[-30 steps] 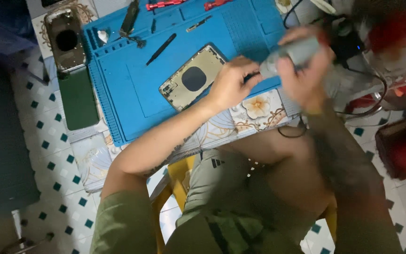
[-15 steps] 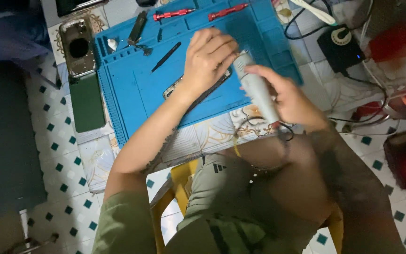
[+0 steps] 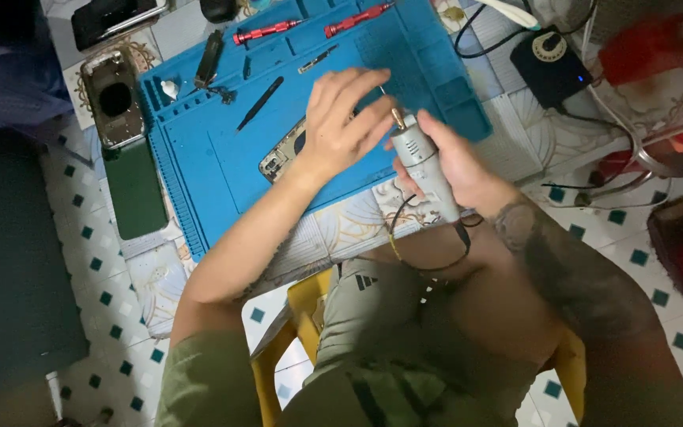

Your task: Using a handheld rotary tool to grind and smooth the edges of a mobile phone frame on a repair bench.

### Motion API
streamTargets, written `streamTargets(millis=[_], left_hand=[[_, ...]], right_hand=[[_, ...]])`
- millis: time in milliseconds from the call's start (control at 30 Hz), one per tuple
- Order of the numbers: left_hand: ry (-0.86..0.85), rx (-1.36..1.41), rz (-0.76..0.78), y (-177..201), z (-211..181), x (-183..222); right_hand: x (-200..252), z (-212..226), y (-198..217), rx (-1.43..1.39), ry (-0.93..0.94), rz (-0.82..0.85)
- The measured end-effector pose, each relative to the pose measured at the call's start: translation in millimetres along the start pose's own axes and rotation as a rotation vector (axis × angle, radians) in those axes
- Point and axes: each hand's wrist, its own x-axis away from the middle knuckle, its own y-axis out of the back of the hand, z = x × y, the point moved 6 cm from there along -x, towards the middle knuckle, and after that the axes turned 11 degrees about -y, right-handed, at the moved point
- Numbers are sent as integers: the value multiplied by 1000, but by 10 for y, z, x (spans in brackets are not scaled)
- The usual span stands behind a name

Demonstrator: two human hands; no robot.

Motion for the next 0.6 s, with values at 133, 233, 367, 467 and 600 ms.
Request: streamTargets(millis=[133,233,367,467,600], left_hand=[[274,68,27,-77,58,38],[714,507,-22,-193,216,177],[944,1203,-155,-479,113,296],[1024,1243,-241,-483,35,217],[1013,1262,-258,-448,29,162]], right_hand=[[48,42,-8,-37,17,11],[96,96,-50,-92,60,2],[-22,10,206,-96,197,-57],[-10,28,146,-33,240,-40],[39,73,78,-22,246,19]])
